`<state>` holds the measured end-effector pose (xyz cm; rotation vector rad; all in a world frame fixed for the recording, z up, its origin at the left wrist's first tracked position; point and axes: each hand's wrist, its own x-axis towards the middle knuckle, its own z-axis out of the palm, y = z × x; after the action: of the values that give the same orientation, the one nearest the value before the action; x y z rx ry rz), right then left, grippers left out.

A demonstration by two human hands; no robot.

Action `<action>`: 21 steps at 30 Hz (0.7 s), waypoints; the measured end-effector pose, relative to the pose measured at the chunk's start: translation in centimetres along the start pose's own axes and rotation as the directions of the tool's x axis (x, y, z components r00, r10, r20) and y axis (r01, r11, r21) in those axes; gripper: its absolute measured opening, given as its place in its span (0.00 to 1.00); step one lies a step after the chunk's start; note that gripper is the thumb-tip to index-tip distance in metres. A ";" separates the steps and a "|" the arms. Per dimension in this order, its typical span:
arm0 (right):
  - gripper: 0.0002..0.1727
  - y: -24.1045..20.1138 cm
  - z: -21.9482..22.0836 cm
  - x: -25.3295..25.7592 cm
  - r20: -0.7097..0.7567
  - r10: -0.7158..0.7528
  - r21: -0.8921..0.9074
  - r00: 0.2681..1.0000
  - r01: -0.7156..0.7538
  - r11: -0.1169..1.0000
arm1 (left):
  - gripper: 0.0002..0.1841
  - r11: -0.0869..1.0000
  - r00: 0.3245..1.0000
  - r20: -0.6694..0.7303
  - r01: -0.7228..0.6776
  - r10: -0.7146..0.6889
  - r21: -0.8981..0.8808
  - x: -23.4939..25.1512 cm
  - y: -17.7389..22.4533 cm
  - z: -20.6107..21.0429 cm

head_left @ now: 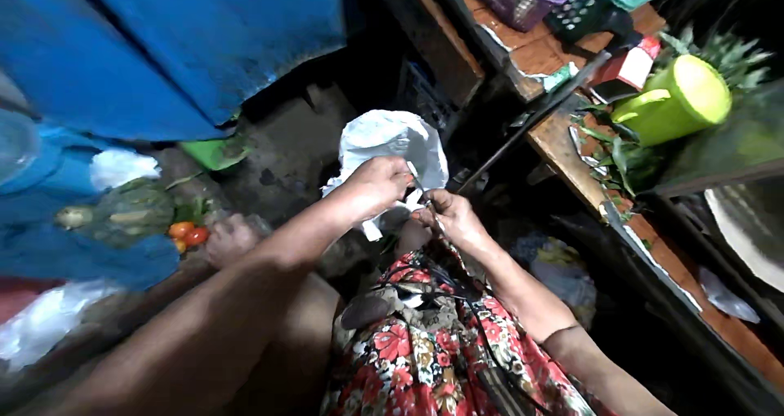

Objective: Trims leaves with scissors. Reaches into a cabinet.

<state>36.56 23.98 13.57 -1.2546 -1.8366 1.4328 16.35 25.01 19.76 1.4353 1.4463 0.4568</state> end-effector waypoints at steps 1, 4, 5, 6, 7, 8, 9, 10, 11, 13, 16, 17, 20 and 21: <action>0.13 -0.1 -0.1 0.0 0.008 0.005 0.010 1.000 -0.006 1.000 | 0.12 1.000 1.000 -0.004 -0.016 0.016 0.025 0.2 -0.1 0.1; 0.14 -0.4 -0.2 0.1 0.007 0.004 0.033 1.000 -0.004 0.999 | 0.11 0.999 0.999 -0.038 -0.022 0.024 0.048 0.5 -0.1 0.3; 0.15 -0.4 -0.3 0.2 -0.009 -0.004 0.054 1.000 0.004 0.999 | 0.11 1.000 0.997 -0.068 -0.019 0.020 0.022 0.7 -0.3 0.4; 0.16 -0.4 -0.3 0.2 -0.032 -0.005 0.077 0.999 0.008 0.997 | 0.11 1.000 0.995 -0.098 -0.014 0.012 -0.017 0.9 -0.5 0.4; 0.17 -0.4 -0.5 0.2 -0.056 0.002 0.092 0.998 0.003 0.996 | 0.11 0.999 0.992 -0.126 -0.013 0.008 -0.046 1.2 -0.8 0.4; 0.18 -0.4 -0.7 0.1 -0.075 0.016 0.101 0.997 -0.008 0.995 | 0.11 0.998 0.990 -0.143 -0.012 0.002 -0.069 1.4 -1.1 0.3; 0.19 -0.5 -1.1 0.1 -0.086 0.030 0.099 0.996 -0.021 0.995 | 0.11 0.997 0.988 -0.152 -0.009 -0.004 -0.080 1.7 -1.3 0.2; 0.20 -0.5 -1.4 -0.1 -0.096 0.040 0.089 0.995 -0.031 0.996 | 0.11 0.996 0.987 -0.157 -0.001 -0.013 -0.089 1.8 -1.3 0.2; 0.21 -0.5 -1.7 -0.2 -0.106 0.045 0.071 0.993 -0.038 0.997 | 0.11 0.996 0.987 -0.157 0.005 -0.019 -0.092 2.0 -1.3 0.1; 0.22 -0.9 -2.7 -0.8 -0.134 0.050 0.009 0.990 -0.049 0.999 | 0.18 0.995 0.992 -0.117 0.033 -0.044 -0.096 2.3 -1.4 -0.1; 0.20 -1.8 -5.5 -2.2 -0.233 0.001 -0.146 0.973 -0.036 0.989 | 0.32 0.998 0.997 -0.041 0.068 -0.068 0.000 2.7 -2.1 -0.5; 0.20 -2.1 -6.9 -2.7 -0.266 -0.030 -0.234 0.963 -0.034 0.972 | 0.33 0.995 0.997 -0.027 0.069 -0.067 0.072 2.6 -2.2 -0.6; 0.20 -2.6 -11.7 -4.3 -0.346 -0.221 -0.606 0.912 -0.037 0.795 | 0.31 0.956 0.998 -0.005 0.065 -0.067 0.287 2.1 -1.9 -1.1; 0.17 -2.6 -13.5 -4.6 -0.359 -0.275 -0.706 0.892 -0.067 0.705 | 0.30 0.943 0.998 -0.005 0.060 -0.062 0.328 1.9 -1.7 -1.3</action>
<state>48.69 26.33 21.09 -1.6089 -2.1305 0.2676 14.81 26.80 18.19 1.6436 1.6128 0.1764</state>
